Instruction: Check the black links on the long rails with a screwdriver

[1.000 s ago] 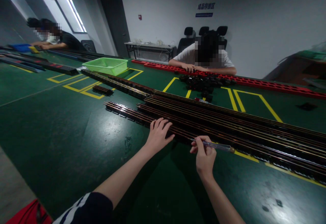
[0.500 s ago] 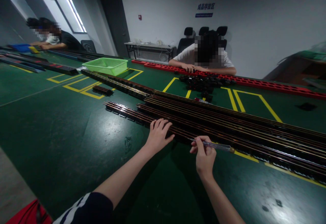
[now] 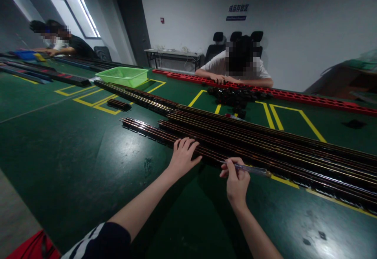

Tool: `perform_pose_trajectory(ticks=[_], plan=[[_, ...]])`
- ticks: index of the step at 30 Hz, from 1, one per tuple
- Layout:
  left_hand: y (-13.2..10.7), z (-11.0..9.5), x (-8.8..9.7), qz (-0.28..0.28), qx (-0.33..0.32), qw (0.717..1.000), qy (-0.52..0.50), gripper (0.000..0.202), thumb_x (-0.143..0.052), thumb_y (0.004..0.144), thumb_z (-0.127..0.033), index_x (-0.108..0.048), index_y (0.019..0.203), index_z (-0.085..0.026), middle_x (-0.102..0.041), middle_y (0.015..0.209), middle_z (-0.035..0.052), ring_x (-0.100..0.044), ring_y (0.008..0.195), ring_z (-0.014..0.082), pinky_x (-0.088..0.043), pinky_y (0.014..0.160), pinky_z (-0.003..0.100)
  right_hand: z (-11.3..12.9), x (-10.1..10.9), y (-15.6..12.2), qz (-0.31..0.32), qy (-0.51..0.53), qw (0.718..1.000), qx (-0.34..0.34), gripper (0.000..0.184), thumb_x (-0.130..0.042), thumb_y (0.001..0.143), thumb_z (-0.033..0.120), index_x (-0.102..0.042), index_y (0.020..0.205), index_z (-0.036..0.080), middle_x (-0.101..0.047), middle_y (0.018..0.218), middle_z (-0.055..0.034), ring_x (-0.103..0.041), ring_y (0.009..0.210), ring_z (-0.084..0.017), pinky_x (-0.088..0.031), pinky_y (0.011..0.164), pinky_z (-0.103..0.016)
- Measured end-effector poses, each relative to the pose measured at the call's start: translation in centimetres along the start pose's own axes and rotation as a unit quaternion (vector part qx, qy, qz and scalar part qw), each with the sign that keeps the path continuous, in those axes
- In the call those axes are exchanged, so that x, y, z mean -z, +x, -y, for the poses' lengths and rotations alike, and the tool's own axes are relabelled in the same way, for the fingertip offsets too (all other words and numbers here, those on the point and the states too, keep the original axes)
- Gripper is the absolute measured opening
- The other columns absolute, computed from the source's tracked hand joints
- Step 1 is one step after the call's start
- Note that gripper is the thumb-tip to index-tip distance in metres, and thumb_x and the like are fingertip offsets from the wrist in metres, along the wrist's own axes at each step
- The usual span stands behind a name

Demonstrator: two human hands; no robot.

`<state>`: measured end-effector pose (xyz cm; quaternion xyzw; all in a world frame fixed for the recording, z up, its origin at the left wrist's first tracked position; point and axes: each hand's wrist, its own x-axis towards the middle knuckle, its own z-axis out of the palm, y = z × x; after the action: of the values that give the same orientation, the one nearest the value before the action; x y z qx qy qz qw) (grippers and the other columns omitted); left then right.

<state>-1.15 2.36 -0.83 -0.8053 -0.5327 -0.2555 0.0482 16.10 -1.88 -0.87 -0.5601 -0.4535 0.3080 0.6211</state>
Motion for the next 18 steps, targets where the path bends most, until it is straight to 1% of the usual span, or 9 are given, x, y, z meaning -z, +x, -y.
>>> perform_pose_trajectory(ticks=[18], plan=[[-0.04, 0.02, 0.06, 0.007, 0.002, 1.000, 0.005, 0.037, -0.055, 0.083, -0.037, -0.053, 0.115, -0.019, -0.056, 0.120, 0.0089, -0.043, 0.118, 0.0264, -0.026, 0.101, 0.047, 0.11, 0.11, -0.11, 0.007, 0.000, 1.000, 0.002, 0.026, -0.054, 0.081, 0.043, -0.054, 0.075, 0.017, -0.058, 0.058, 0.0012, -0.052, 0.040, -0.010, -0.041, 0.040, -0.022]])
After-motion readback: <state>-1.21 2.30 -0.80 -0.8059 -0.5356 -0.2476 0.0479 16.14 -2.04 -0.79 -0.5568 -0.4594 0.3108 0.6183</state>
